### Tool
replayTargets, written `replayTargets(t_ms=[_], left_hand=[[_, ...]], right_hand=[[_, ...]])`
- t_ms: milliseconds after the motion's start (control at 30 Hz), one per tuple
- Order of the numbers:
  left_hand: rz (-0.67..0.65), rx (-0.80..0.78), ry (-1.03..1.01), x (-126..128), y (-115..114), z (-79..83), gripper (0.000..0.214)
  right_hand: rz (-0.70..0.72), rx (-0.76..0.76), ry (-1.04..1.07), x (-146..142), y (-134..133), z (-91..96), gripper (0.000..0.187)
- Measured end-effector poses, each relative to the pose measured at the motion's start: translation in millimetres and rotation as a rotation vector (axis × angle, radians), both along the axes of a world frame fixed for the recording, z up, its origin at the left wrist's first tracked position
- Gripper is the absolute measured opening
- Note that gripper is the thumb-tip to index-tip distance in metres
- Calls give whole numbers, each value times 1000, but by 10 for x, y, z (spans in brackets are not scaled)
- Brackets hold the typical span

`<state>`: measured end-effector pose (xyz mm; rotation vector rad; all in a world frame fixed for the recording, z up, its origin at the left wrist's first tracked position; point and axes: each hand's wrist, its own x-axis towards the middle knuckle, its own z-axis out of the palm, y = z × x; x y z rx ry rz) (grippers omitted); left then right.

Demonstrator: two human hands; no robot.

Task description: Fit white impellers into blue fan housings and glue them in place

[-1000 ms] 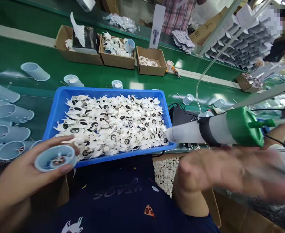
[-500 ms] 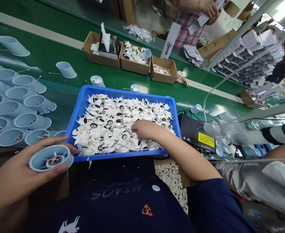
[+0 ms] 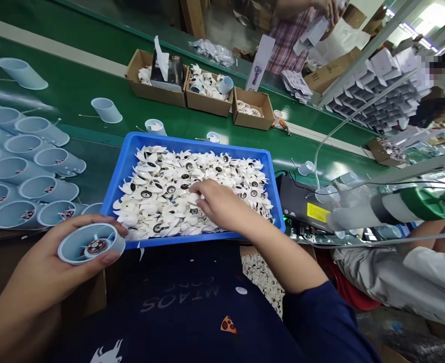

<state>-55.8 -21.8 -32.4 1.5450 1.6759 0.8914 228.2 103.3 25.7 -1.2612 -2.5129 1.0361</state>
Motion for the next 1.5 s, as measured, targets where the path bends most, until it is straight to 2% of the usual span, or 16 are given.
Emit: replayTargets(t_ms=[100,167,200,267,367,567,633,700,867,933,1067,1133,1233,1300,1400,1500], left_hand=[[-95,39,-102,191,2,56,53],[-160,94,-90,338,15,109,52],[-187,107,-80,399,25,132,51],[-229,105,-39,479,51,155,51],[-266,108,78,500,99,129,60],[-344,285,175,490,127,104,58],[-351,314,210,501,115,137,55],[-363,338,240,512,105,168,54],[-345,348,317,565,98,173,53],[-338,381,343,618,97,153,45],[-272,424,346,755,133,123,39],[-299,410,333,797,174,135,42],[-445,429,335,750,265,224,49],[-450,441,408,631,384,332,47],[-235,352,594,375,792,512,53],[39,235,712,171,1521,630,69]], right_hand=[[-139,-578,701,17,-326,-139,34],[-223,-934,945,-3,-489,-249,47],[-259,-1036,1002,-15,-548,-290,51],[-291,-1112,1049,-27,-622,-337,52],[-302,-1106,1046,-7,-661,-346,48],[-339,-1147,1028,19,-671,-380,51],[-330,-1099,1002,2,-672,-381,51],[-286,-951,961,-20,-674,-351,47],[-73,-131,544,-90,-677,-176,17],[-17,60,389,-125,-655,-135,11],[-12,49,338,-168,-562,-178,10],[-48,54,368,-129,-535,-216,13],[-102,142,460,101,-587,-218,6],[-112,201,549,366,-683,-185,19],[-246,275,664,756,-842,-160,20],[-479,306,711,878,-931,-203,19]])
